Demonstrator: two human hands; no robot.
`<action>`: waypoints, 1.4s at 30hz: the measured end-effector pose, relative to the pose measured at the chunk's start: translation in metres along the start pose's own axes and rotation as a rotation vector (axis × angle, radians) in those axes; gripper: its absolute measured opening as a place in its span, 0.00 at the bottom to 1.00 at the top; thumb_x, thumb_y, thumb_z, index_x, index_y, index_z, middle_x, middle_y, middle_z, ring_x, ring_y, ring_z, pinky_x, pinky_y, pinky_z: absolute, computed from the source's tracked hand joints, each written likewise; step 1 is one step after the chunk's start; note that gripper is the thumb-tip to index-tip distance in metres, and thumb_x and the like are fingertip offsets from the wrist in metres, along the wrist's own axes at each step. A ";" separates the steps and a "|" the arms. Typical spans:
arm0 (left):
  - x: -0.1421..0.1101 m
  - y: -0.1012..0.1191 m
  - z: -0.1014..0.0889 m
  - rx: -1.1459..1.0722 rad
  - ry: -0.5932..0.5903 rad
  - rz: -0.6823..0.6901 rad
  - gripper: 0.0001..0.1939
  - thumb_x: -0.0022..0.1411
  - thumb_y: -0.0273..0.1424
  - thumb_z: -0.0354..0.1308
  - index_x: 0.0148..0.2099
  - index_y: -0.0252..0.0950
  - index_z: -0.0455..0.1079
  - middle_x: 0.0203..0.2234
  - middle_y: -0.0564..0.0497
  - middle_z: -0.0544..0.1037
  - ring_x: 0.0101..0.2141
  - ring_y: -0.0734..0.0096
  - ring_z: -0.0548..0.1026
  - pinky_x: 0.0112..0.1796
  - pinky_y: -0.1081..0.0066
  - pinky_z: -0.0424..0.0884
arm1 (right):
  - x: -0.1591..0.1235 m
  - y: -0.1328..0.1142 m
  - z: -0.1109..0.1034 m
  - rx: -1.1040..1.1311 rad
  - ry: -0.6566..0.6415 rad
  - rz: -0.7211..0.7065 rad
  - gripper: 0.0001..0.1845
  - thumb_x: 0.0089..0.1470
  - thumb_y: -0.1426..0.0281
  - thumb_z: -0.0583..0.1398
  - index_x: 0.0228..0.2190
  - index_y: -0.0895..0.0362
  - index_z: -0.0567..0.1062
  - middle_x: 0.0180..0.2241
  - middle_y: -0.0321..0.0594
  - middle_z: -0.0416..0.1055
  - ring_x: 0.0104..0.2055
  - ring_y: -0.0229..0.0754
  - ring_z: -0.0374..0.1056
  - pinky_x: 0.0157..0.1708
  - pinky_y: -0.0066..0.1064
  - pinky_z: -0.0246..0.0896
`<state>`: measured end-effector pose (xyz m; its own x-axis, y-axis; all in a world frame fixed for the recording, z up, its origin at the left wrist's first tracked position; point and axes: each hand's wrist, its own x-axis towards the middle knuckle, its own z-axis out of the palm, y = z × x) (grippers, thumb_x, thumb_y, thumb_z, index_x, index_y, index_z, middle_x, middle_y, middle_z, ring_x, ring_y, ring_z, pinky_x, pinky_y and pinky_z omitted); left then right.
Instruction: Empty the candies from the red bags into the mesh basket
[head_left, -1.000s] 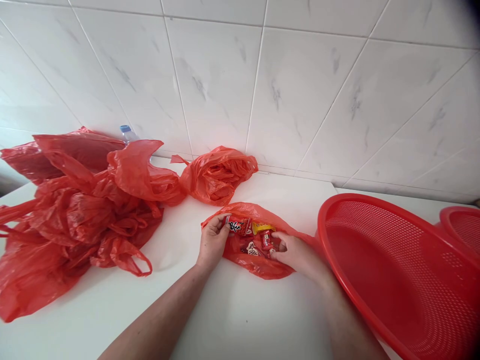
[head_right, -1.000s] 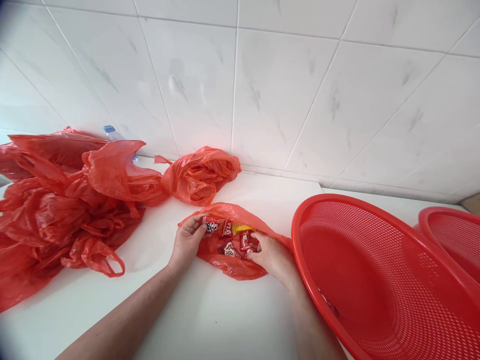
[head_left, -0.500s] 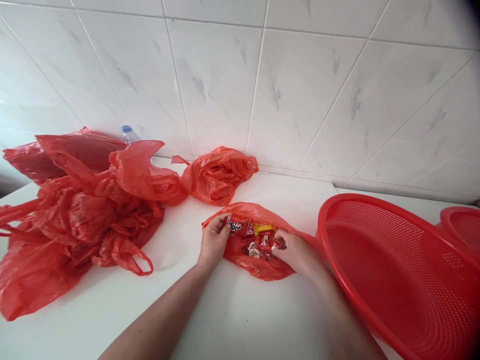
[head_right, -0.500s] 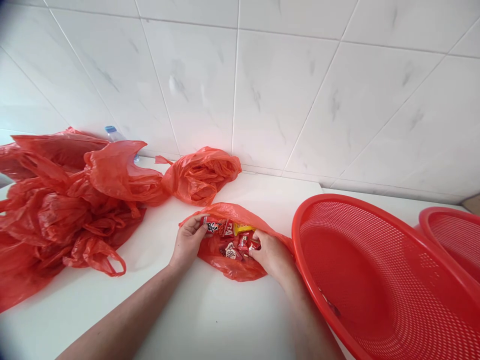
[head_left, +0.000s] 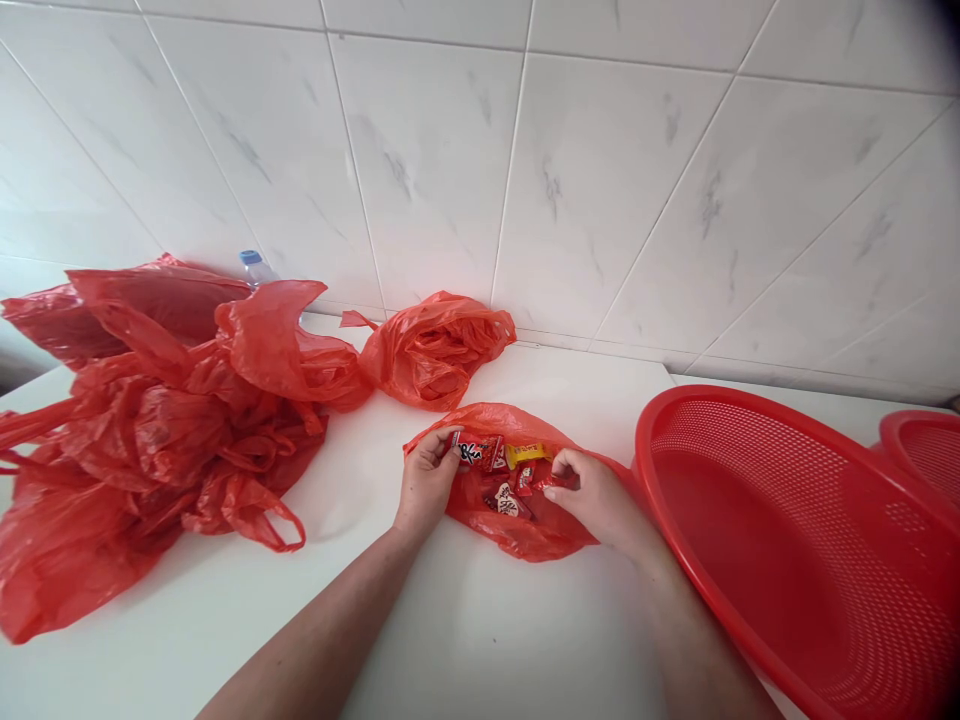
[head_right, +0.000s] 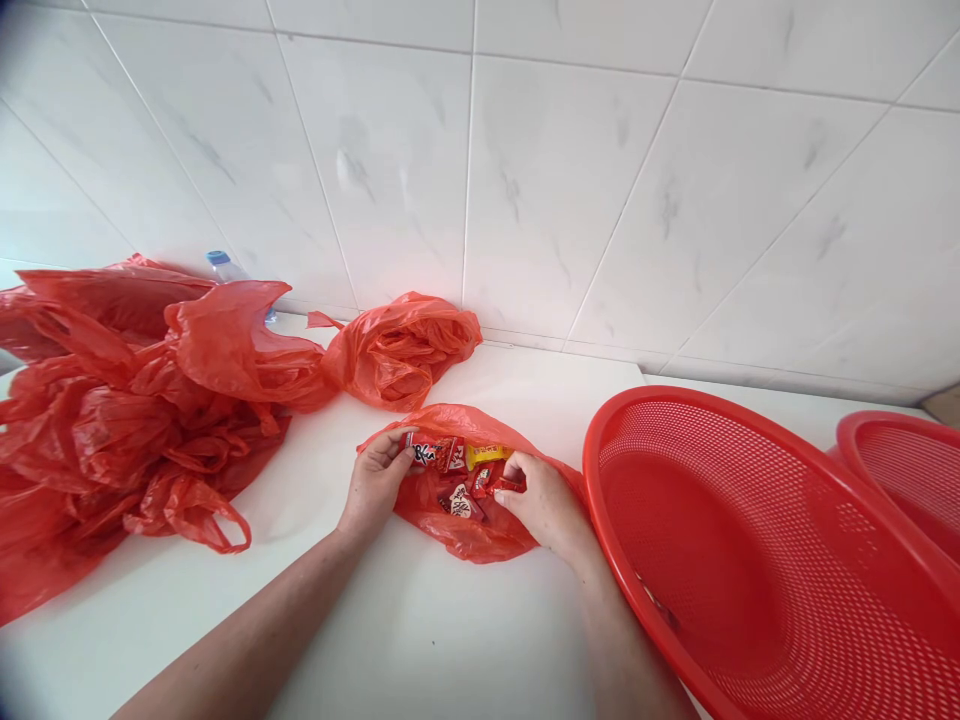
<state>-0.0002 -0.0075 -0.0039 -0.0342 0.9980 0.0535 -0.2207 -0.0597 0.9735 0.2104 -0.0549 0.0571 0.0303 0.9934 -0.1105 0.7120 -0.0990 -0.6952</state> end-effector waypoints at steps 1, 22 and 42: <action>0.000 0.000 0.000 0.000 0.001 -0.001 0.14 0.53 0.33 0.58 0.44 0.39 0.71 0.31 0.53 0.77 0.32 0.67 0.75 0.32 0.68 0.74 | 0.000 0.000 0.000 -0.009 0.020 -0.006 0.08 0.43 0.69 0.58 0.23 0.54 0.61 0.24 0.30 0.64 0.28 0.36 0.59 0.27 0.26 0.53; 0.000 0.003 0.001 0.006 0.010 -0.002 0.14 0.52 0.32 0.59 0.43 0.38 0.71 0.31 0.52 0.77 0.32 0.67 0.75 0.32 0.68 0.74 | -0.006 0.001 -0.001 -0.215 -0.094 0.042 0.07 0.41 0.76 0.57 0.27 0.53 0.68 0.35 0.34 0.72 0.31 0.37 0.65 0.27 0.26 0.53; 0.000 0.000 -0.001 0.009 -0.018 -0.001 0.14 0.55 0.32 0.58 0.45 0.38 0.70 0.33 0.52 0.77 0.34 0.68 0.75 0.33 0.70 0.74 | 0.017 0.013 0.028 -0.312 0.170 -0.024 0.14 0.56 0.69 0.54 0.42 0.52 0.75 0.33 0.40 0.76 0.33 0.43 0.70 0.32 0.29 0.58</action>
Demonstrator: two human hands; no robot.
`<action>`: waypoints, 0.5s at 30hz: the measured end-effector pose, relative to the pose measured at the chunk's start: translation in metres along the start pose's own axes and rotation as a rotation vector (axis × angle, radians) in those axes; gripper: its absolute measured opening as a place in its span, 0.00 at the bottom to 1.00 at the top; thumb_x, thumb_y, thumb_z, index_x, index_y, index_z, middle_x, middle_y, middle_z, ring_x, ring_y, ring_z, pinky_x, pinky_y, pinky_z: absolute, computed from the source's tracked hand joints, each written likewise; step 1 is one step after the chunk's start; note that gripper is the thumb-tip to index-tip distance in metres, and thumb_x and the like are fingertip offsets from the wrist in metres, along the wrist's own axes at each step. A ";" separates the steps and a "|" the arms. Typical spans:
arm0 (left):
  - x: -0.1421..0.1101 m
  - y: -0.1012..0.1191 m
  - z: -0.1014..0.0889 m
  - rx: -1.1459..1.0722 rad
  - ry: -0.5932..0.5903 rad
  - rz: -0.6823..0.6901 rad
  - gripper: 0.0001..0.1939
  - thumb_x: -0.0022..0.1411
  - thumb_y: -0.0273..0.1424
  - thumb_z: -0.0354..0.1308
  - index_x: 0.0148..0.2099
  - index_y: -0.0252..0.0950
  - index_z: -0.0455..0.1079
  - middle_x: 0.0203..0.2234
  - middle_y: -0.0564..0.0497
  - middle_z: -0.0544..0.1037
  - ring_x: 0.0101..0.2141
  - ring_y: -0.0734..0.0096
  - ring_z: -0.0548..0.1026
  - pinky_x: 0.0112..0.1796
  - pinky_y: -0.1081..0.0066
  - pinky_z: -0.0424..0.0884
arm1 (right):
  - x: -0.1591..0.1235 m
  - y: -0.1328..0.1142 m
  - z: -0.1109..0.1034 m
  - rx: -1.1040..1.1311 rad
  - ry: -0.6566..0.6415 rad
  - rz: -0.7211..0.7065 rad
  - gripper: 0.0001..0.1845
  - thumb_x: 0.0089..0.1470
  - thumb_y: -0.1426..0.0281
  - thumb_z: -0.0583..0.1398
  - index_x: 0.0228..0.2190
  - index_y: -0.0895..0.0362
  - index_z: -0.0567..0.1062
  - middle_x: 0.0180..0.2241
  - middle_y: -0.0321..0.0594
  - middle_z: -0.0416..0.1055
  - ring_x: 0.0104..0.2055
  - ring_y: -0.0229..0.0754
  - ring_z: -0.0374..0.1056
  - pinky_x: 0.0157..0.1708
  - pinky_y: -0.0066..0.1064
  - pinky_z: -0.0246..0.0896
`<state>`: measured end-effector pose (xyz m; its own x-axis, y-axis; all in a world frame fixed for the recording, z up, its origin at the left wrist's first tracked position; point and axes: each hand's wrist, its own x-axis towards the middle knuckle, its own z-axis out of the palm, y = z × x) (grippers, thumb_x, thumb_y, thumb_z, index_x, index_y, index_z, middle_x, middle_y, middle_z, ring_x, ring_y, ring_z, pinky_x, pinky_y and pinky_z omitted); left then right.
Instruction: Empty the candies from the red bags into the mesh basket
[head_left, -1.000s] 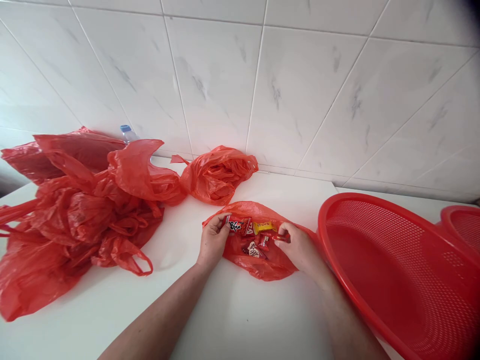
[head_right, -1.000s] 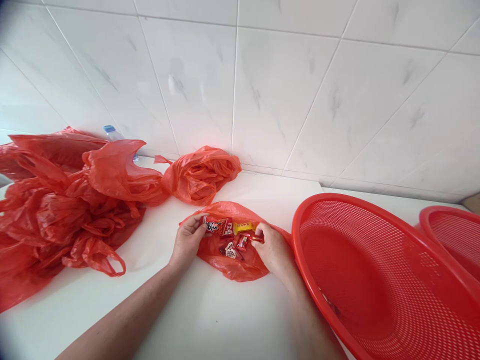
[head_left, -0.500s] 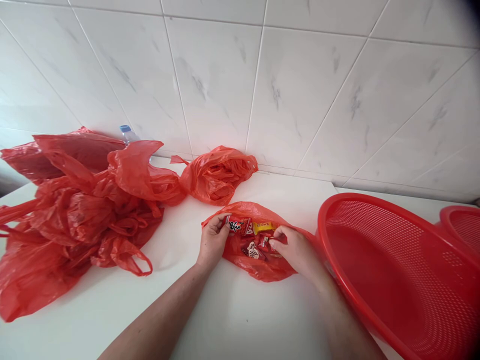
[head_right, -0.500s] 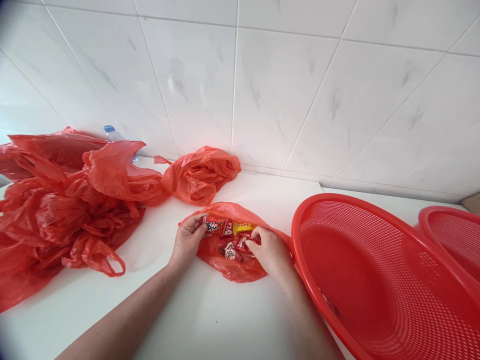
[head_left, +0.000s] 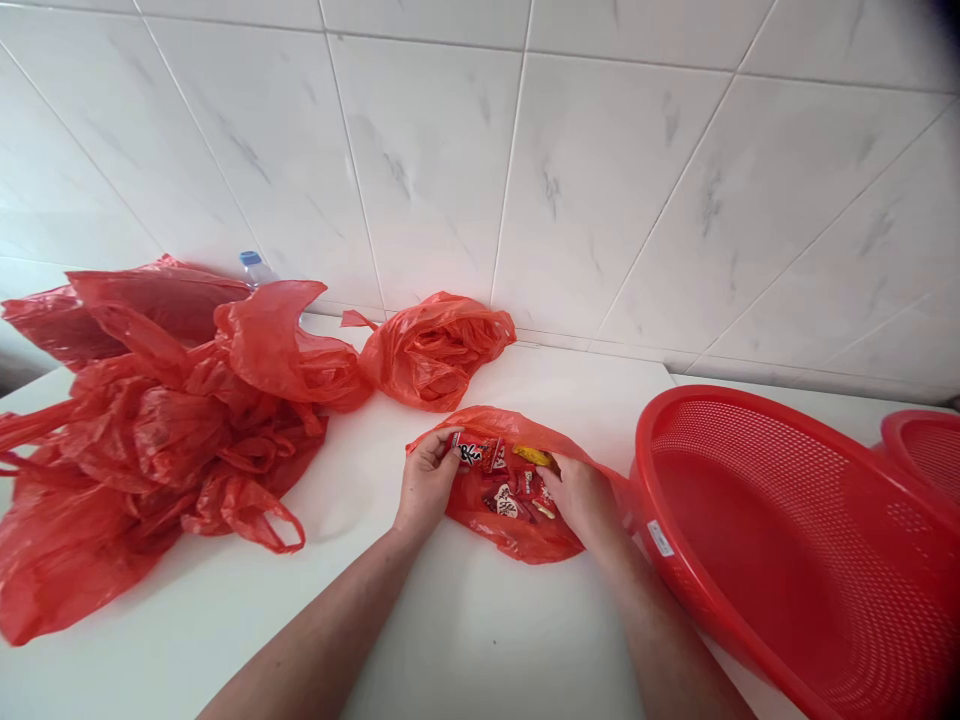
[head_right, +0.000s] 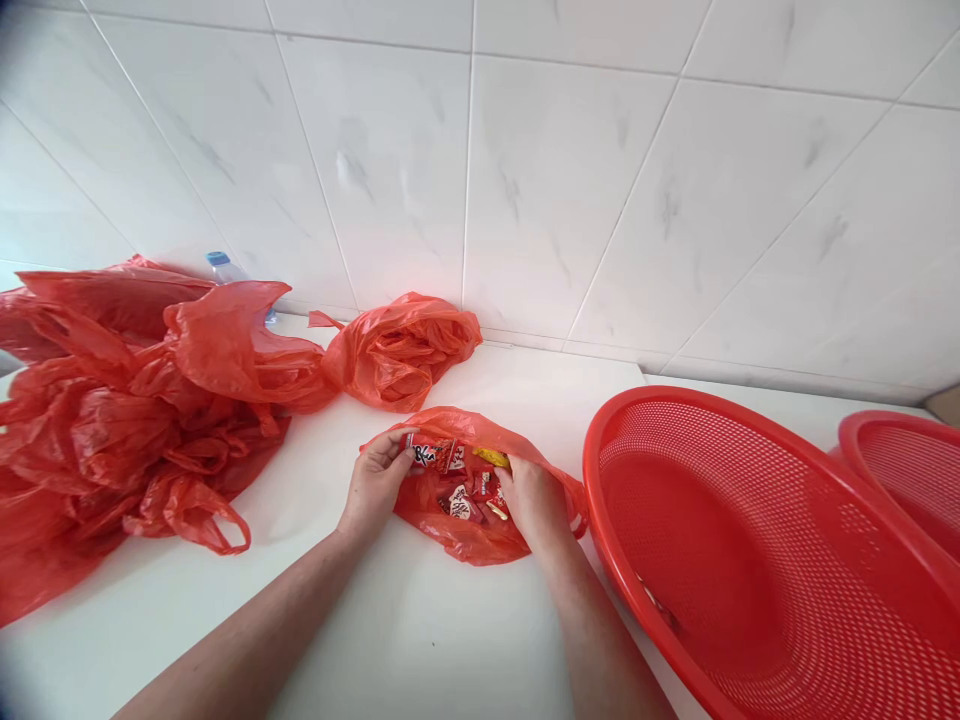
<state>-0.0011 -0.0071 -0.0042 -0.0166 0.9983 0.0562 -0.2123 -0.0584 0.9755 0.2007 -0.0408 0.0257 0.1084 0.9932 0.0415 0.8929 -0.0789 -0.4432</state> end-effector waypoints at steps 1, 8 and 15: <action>0.000 0.000 0.000 0.001 0.001 -0.001 0.14 0.55 0.32 0.58 0.45 0.37 0.71 0.33 0.52 0.77 0.33 0.68 0.75 0.33 0.70 0.74 | 0.000 0.001 0.000 0.012 0.013 0.010 0.13 0.57 0.69 0.54 0.41 0.52 0.75 0.34 0.40 0.77 0.34 0.43 0.70 0.32 0.29 0.58; 0.000 0.000 0.001 0.003 0.006 0.003 0.14 0.54 0.32 0.58 0.45 0.36 0.71 0.32 0.51 0.77 0.33 0.68 0.75 0.32 0.70 0.74 | -0.003 0.000 -0.005 0.146 0.108 0.053 0.15 0.58 0.66 0.51 0.42 0.55 0.74 0.38 0.41 0.76 0.39 0.43 0.71 0.38 0.30 0.61; 0.000 0.000 0.001 0.007 0.015 0.005 0.15 0.54 0.33 0.58 0.45 0.37 0.71 0.35 0.50 0.78 0.34 0.68 0.75 0.32 0.70 0.74 | -0.001 0.001 -0.008 0.250 0.127 0.062 0.17 0.58 0.64 0.51 0.43 0.57 0.74 0.42 0.44 0.75 0.42 0.43 0.71 0.39 0.29 0.63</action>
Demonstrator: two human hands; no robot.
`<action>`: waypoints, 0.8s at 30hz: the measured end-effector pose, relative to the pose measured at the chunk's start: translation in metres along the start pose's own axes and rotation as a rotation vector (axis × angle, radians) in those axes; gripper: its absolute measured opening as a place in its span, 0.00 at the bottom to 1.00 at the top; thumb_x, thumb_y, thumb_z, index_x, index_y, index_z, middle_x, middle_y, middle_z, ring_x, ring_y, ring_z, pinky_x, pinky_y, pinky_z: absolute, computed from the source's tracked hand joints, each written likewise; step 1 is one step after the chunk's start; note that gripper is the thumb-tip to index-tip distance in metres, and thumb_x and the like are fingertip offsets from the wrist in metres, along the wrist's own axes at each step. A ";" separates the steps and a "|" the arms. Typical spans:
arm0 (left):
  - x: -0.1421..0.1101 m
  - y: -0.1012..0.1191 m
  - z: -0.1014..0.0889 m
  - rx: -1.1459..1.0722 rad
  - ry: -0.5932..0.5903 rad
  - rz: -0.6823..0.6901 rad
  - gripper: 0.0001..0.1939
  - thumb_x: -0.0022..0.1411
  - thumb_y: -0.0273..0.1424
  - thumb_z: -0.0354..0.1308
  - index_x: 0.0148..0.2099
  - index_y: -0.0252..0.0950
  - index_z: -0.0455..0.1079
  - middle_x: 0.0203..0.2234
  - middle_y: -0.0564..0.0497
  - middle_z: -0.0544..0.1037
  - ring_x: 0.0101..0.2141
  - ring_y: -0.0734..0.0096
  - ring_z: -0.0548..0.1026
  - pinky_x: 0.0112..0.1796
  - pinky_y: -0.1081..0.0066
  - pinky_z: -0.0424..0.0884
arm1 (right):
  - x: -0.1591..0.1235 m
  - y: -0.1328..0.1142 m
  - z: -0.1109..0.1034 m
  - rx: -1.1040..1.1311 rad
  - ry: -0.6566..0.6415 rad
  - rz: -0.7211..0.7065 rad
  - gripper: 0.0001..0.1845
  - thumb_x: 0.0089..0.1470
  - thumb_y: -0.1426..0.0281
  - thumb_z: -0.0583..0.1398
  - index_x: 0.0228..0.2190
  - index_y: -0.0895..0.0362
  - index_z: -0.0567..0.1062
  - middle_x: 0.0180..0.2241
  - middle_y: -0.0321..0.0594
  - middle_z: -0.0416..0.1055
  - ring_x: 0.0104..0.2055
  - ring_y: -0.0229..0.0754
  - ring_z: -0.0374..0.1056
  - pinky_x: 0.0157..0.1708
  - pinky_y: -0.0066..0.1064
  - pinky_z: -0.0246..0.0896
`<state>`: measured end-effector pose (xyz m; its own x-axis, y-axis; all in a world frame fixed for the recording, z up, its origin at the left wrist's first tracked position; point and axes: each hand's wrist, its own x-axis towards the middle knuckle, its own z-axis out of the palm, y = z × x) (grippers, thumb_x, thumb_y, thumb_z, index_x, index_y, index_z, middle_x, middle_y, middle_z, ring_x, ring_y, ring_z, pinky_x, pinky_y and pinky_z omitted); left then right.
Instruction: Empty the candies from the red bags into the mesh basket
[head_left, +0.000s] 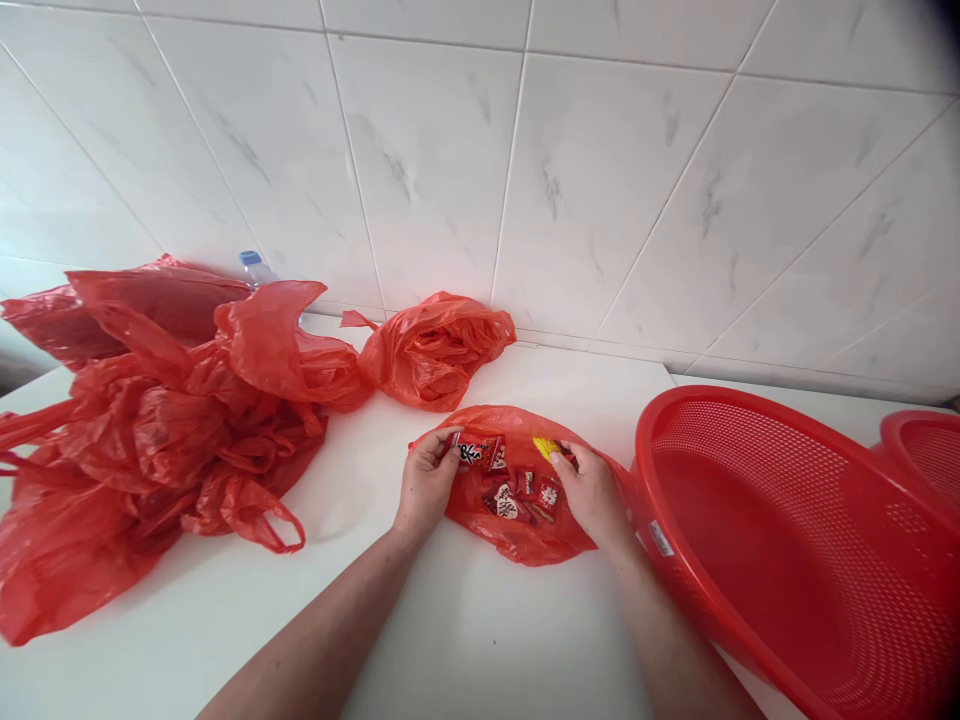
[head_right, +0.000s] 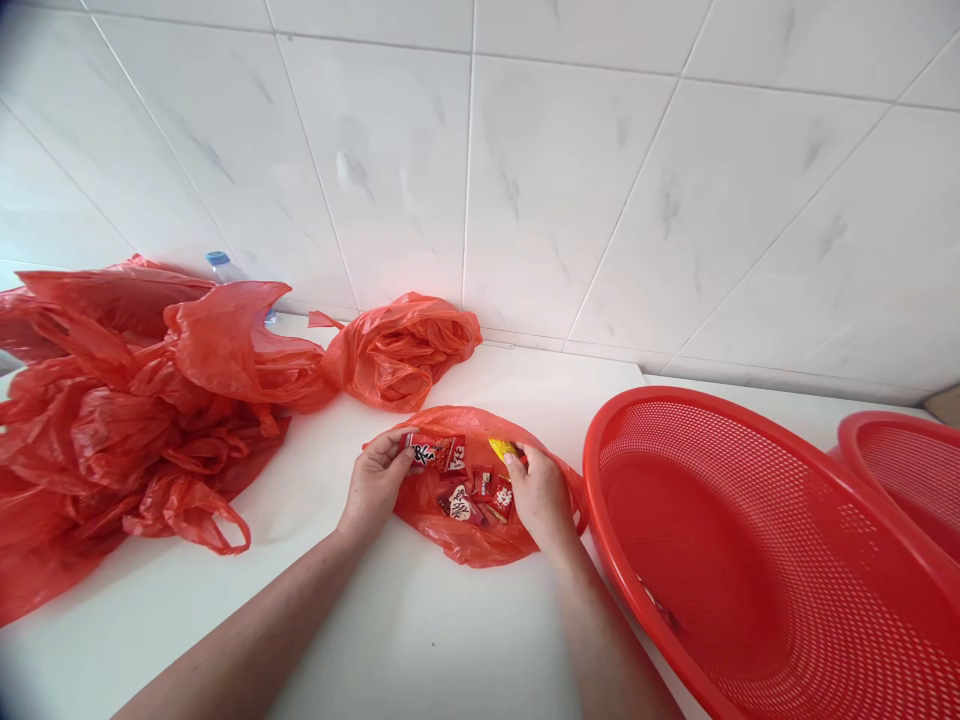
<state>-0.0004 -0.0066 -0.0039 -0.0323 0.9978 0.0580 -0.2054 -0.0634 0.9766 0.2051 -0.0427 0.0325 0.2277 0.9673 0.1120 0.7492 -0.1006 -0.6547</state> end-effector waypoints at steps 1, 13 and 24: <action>0.000 0.000 0.000 0.001 0.002 -0.001 0.14 0.54 0.33 0.58 0.45 0.37 0.71 0.35 0.50 0.78 0.34 0.68 0.75 0.32 0.70 0.74 | 0.000 0.000 0.000 0.004 -0.002 0.001 0.17 0.59 0.64 0.50 0.43 0.57 0.74 0.42 0.44 0.75 0.42 0.43 0.71 0.39 0.29 0.63; 0.000 0.000 0.000 0.009 0.006 -0.009 0.15 0.54 0.33 0.58 0.45 0.37 0.71 0.35 0.50 0.78 0.34 0.67 0.75 0.33 0.70 0.74 | -0.001 0.004 0.005 -0.098 0.001 0.004 0.15 0.58 0.68 0.50 0.41 0.56 0.74 0.40 0.44 0.75 0.40 0.44 0.70 0.38 0.31 0.61; 0.000 0.000 0.001 0.006 0.001 -0.011 0.14 0.54 0.32 0.58 0.44 0.37 0.70 0.32 0.52 0.77 0.33 0.68 0.75 0.32 0.70 0.73 | -0.010 -0.008 0.011 -0.160 -0.036 -0.059 0.05 0.51 0.66 0.57 0.26 0.52 0.72 0.28 0.30 0.74 0.30 0.36 0.68 0.29 0.26 0.55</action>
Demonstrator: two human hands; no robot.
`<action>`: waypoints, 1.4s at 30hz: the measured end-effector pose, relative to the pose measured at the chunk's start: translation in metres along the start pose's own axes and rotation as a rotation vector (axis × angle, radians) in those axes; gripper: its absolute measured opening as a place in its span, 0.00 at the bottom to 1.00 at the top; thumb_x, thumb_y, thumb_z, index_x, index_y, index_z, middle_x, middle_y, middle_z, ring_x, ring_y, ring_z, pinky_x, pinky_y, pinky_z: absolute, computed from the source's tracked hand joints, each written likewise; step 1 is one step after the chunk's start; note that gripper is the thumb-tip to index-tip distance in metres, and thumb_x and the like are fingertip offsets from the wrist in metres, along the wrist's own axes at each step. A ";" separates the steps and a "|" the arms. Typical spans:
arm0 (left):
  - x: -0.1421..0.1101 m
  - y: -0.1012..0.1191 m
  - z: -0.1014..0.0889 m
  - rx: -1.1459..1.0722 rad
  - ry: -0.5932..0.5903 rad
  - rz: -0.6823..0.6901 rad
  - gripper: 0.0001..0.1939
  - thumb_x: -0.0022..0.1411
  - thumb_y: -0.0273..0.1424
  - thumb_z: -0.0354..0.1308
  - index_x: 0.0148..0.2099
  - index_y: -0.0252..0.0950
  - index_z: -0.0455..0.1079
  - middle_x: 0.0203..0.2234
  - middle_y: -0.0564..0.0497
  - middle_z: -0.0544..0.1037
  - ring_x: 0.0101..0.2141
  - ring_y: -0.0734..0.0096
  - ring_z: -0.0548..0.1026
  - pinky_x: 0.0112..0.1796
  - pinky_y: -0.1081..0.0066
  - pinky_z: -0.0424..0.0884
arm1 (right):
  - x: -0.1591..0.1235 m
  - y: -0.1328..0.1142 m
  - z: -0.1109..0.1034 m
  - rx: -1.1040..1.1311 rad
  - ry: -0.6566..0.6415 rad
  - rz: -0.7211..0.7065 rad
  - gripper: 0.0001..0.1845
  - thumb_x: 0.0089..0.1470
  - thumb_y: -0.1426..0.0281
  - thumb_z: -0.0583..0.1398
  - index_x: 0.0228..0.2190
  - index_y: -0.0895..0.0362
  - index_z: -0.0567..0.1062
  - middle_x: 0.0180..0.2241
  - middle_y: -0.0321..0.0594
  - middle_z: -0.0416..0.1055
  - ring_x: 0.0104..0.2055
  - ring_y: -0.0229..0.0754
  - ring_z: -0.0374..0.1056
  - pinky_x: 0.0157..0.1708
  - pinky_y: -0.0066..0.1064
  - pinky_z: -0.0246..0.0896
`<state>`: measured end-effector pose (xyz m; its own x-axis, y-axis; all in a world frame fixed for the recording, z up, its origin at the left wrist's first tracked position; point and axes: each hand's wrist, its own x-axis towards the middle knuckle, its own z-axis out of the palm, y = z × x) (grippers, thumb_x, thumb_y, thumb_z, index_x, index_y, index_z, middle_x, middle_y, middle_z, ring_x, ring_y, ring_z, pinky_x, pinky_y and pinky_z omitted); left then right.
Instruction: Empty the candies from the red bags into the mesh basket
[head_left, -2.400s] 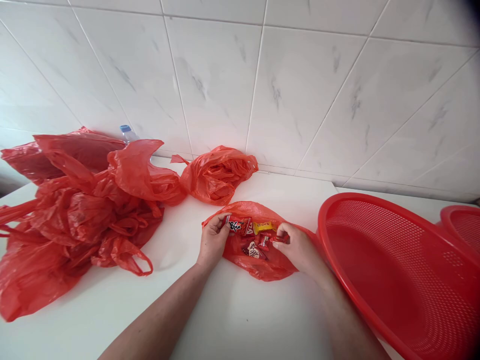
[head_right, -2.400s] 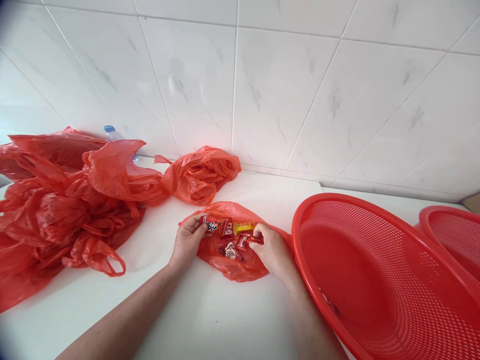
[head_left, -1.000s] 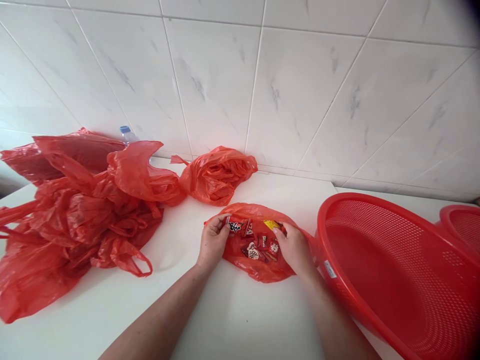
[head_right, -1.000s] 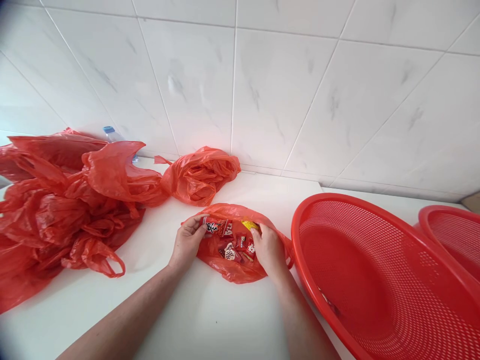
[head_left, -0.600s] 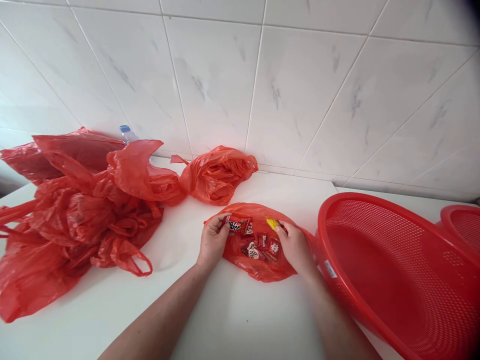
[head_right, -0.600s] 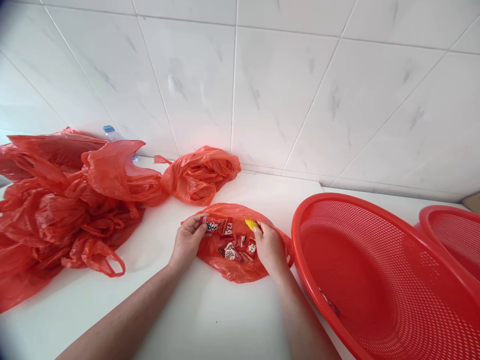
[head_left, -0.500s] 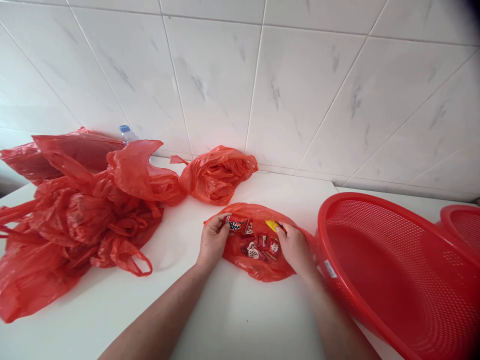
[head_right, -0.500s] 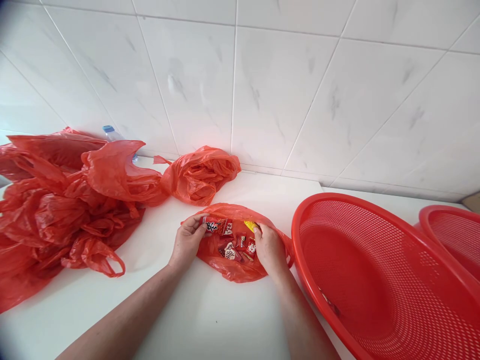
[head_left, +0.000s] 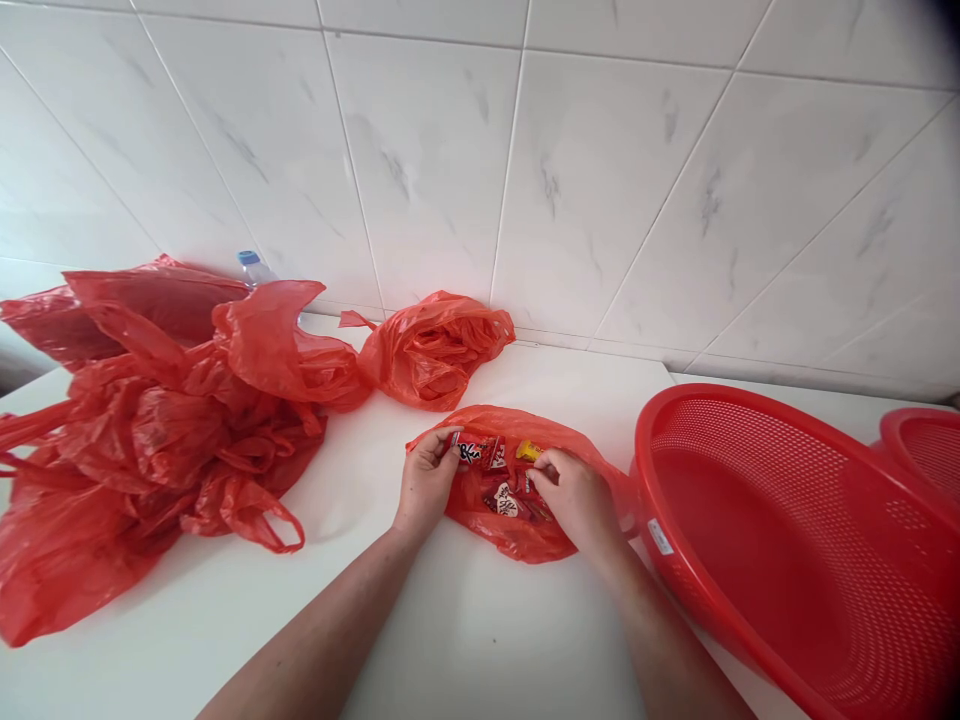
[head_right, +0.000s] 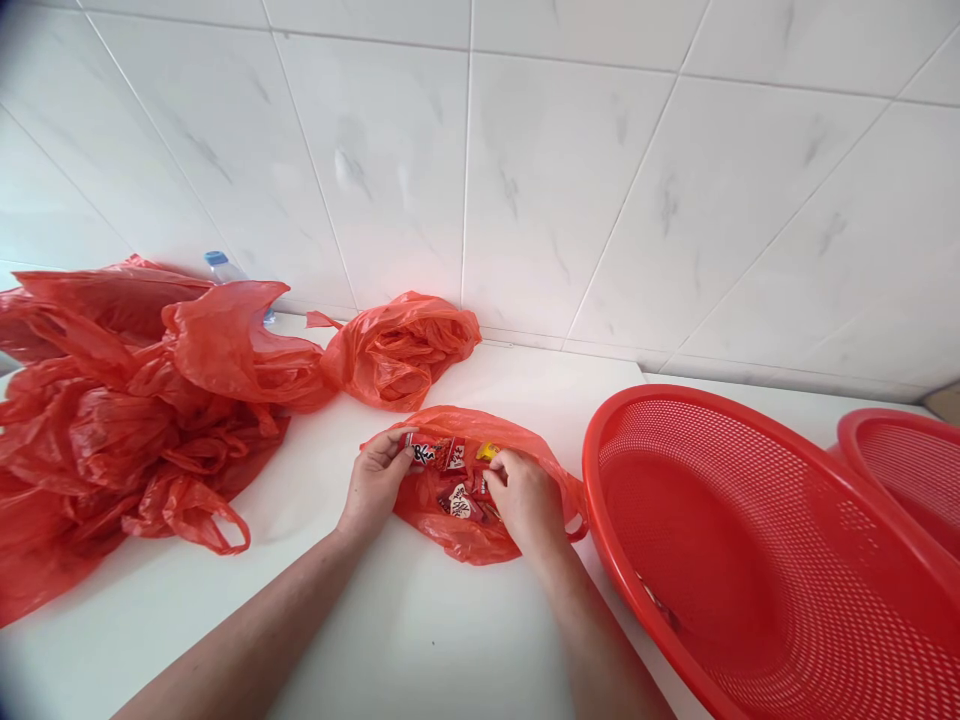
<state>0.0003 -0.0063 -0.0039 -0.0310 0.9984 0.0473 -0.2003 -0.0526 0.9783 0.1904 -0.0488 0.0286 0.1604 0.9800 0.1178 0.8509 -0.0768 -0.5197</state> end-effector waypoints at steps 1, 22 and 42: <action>0.000 0.000 0.000 -0.001 0.001 0.000 0.14 0.54 0.32 0.58 0.44 0.37 0.70 0.32 0.52 0.77 0.33 0.68 0.75 0.32 0.70 0.73 | -0.001 -0.001 0.002 -0.012 -0.015 0.000 0.06 0.50 0.65 0.58 0.25 0.52 0.71 0.26 0.30 0.74 0.29 0.36 0.68 0.27 0.26 0.53; -0.001 0.002 0.000 -0.005 -0.008 -0.008 0.13 0.54 0.32 0.57 0.44 0.38 0.71 0.33 0.51 0.77 0.34 0.67 0.75 0.33 0.68 0.73 | -0.002 -0.003 0.003 -0.227 0.024 0.036 0.07 0.52 0.68 0.55 0.31 0.52 0.73 0.30 0.36 0.74 0.32 0.40 0.68 0.25 0.28 0.49; -0.001 0.001 -0.001 0.005 0.007 -0.003 0.14 0.54 0.32 0.58 0.44 0.37 0.71 0.32 0.52 0.77 0.33 0.67 0.75 0.33 0.69 0.73 | -0.006 -0.008 0.005 -0.123 0.017 -0.010 0.05 0.51 0.65 0.57 0.31 0.52 0.70 0.26 0.31 0.73 0.27 0.37 0.67 0.25 0.27 0.51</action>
<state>-0.0009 -0.0071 -0.0031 -0.0376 0.9984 0.0430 -0.1954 -0.0496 0.9795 0.1804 -0.0532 0.0281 0.1589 0.9778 0.1369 0.9074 -0.0900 -0.4105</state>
